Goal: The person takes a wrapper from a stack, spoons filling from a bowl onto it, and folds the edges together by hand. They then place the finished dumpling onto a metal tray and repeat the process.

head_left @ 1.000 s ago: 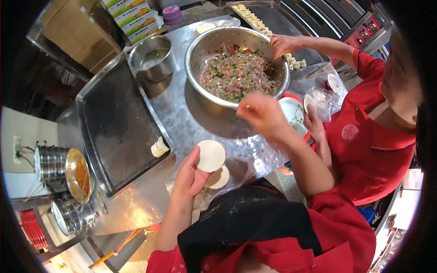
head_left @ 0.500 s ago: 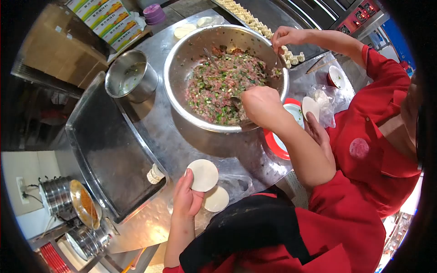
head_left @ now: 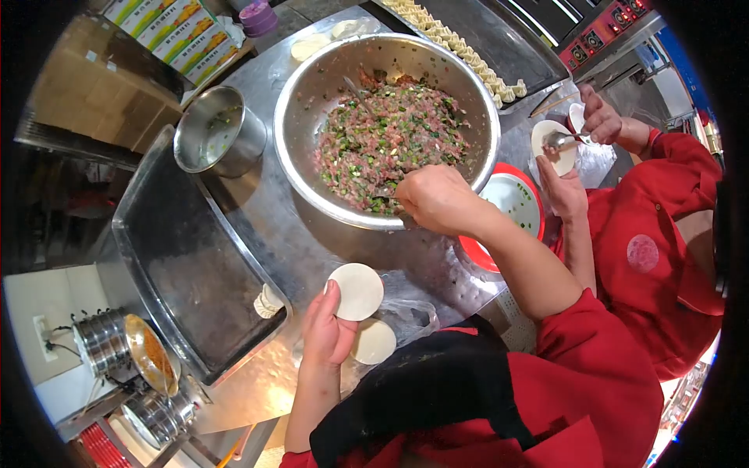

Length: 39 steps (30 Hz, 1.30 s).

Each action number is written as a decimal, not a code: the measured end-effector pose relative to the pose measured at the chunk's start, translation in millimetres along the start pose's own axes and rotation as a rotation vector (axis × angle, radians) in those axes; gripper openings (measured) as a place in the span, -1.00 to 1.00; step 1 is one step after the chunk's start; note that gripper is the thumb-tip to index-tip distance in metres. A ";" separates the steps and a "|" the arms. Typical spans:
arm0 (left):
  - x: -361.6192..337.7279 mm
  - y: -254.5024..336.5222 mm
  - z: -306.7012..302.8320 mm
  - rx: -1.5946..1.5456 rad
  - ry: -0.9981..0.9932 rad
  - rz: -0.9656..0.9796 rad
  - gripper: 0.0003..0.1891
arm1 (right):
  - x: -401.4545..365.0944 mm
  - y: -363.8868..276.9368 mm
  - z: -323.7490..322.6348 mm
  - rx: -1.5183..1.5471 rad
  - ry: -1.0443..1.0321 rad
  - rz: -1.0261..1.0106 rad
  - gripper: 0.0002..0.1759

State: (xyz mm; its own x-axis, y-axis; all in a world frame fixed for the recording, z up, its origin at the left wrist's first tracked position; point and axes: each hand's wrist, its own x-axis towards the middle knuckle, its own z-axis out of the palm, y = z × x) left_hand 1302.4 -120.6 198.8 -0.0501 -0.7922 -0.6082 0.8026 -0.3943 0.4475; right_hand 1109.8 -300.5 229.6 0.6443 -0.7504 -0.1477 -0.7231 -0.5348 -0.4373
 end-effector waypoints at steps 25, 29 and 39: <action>12.7 1.3 13.3 -0.007 -0.100 0.071 -0.52 | -33.7 -3.1 -53.0 0.856 0.051 0.369 -0.80; 10.7 4.2 29.4 -0.144 -0.177 0.030 -0.46 | -66.2 -34.4 -54.8 0.878 0.128 0.314 -0.81; -4.4 0.3 36.8 -0.291 -0.417 -0.082 -0.36 | -129.6 -73.9 40.0 -0.014 0.694 -0.343 -0.74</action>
State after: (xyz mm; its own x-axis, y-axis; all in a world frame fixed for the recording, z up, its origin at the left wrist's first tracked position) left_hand 1280.9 -134.4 225.8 -0.3045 -0.9060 -0.2940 0.9155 -0.3637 0.1723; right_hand 1089.7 -148.2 245.6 0.5323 -0.6110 0.5859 -0.5172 -0.7827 -0.3463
